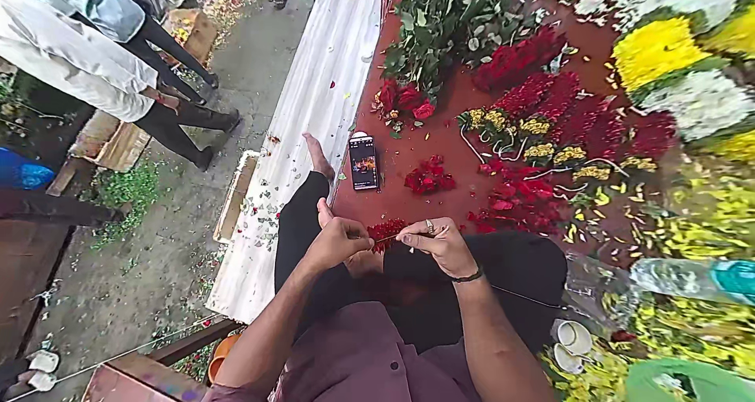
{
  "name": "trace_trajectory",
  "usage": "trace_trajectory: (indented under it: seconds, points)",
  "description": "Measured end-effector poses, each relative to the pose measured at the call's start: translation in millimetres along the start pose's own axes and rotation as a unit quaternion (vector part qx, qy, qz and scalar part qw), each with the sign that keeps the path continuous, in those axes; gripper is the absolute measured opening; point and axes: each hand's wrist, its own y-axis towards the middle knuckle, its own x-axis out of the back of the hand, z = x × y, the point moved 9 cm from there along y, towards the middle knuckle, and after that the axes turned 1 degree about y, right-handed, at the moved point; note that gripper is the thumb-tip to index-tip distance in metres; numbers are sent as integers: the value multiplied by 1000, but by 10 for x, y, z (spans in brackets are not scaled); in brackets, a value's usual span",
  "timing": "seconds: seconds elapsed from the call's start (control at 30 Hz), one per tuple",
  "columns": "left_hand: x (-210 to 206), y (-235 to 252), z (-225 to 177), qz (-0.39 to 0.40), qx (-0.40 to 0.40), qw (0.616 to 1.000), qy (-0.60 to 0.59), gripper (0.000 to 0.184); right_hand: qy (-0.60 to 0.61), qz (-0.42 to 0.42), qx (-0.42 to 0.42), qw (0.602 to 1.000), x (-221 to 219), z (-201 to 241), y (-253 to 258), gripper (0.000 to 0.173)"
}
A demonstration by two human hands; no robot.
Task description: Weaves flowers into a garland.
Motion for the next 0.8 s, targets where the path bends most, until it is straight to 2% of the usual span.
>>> trace_trajectory:
  seconds: [0.13,0.2,0.27,0.33,0.4,0.47,0.53,0.67,0.8]
  points:
    - [36,-37,52,1,4,1000,-10,14,-50,14,-101,994,102,-91,36,14]
    - [67,-51,68,-12,10,1000,-1,14,-141,-38,-174,974,376,-199,161,20]
    - [76,-83,71,-15,8,1000,-4,14,-234,-135,-185,945,847,-322,433,17]
    - [68,-110,72,-18,4,1000,-16,13,-327,-227,-178,900,1354,-441,773,15]
    - [60,-130,86,-26,0,999,-33,13,-420,-283,-228,831,1714,-572,1055,17]
    - [51,-151,129,-35,-7,998,-51,12,-482,-299,-298,768,1914,-818,1232,30]
    - [46,-172,190,-42,-1,997,-68,13,-515,-302,-330,731,1988,-1017,1333,40]
    - [66,-215,311,-54,16,994,-95,14,-507,-311,-266,759,1930,-1039,1446,27]
    - [90,-154,359,-63,15,993,-103,15,-407,-329,-176,834,1863,-705,1361,25]
